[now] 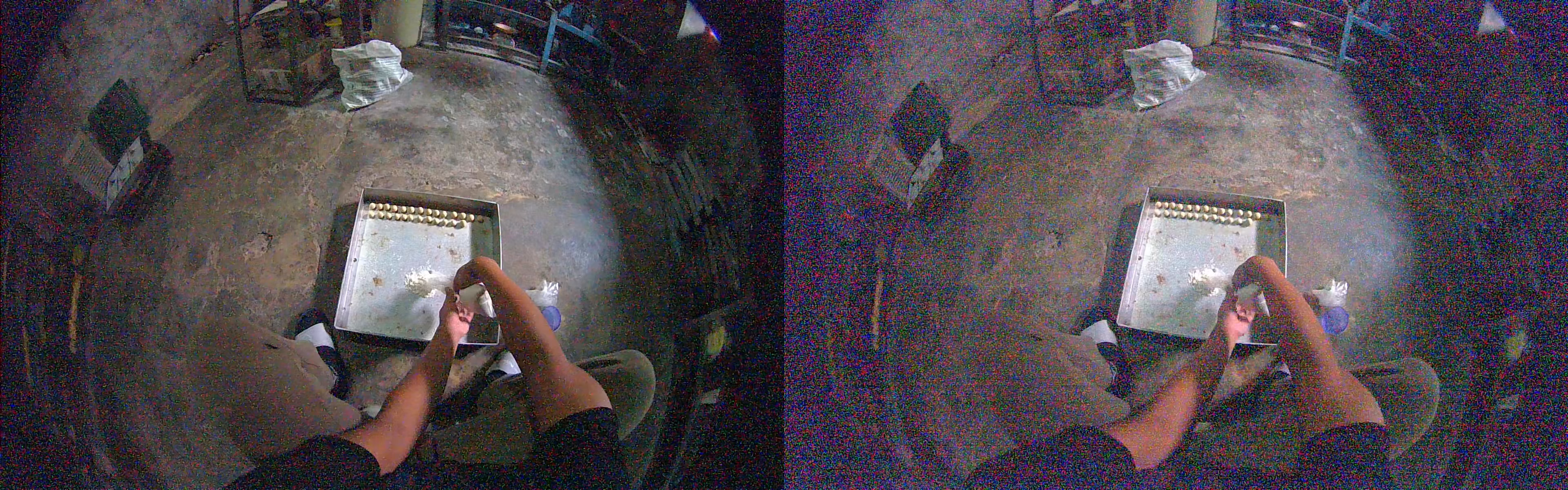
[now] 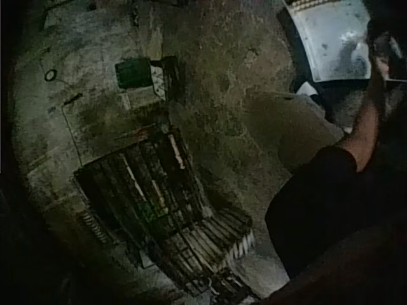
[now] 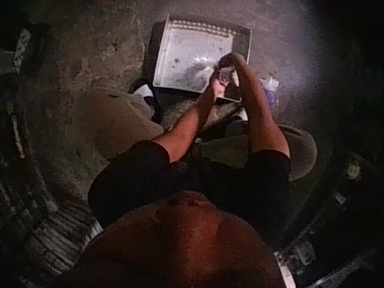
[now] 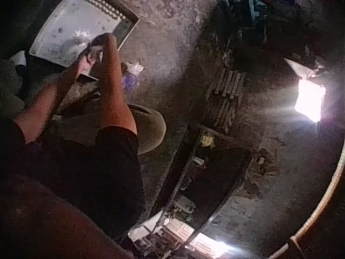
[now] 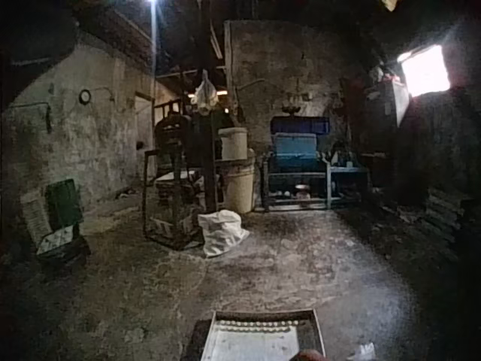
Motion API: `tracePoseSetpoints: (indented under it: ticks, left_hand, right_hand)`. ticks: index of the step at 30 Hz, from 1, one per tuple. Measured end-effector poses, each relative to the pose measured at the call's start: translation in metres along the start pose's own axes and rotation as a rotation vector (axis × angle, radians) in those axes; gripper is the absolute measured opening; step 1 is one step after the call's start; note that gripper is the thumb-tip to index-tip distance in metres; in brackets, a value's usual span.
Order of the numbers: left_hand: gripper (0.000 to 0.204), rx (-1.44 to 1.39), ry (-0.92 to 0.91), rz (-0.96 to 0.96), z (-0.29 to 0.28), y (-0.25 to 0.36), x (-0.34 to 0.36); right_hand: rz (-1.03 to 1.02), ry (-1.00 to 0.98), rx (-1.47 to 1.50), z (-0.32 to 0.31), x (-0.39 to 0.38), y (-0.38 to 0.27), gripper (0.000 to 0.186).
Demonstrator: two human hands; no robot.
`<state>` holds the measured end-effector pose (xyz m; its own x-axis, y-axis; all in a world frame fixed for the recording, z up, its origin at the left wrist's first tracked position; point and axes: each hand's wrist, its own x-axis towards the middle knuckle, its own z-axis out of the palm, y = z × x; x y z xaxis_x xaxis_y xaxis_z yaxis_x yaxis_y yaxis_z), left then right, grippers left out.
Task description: The person pours white powder from a plastic bag onto a tray of small dough balls, adds liquid from a blue cup, and mixes the ingredients together by hand.
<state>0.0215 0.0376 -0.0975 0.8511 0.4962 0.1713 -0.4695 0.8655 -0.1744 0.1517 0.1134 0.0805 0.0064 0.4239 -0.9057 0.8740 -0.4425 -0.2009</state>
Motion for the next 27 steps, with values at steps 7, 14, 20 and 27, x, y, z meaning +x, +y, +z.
tracePoseSetpoints:
  ticks: [7,14,20,27]
  left_hand:
    - [0.041,0.011,0.407,0.187,0.08,-0.077,0.011]
    - [0.038,0.119,0.427,0.134,0.081,-0.08,0.015]
    - [0.034,0.056,0.41,-0.005,0.093,-0.082,0.011]
    - [0.029,0.274,0.465,-0.007,0.095,-0.091,0.009]
  right_hand:
    - [-0.019,-0.005,-0.248,0.026,-0.012,0.032,0.051]
    - [0.043,-0.096,-0.309,0.01,-0.018,0.034,0.048]
    - [-0.005,-0.165,-0.268,0.007,-0.001,0.042,0.043]
    - [-0.083,-0.21,-0.182,0.028,0.02,0.067,0.032]
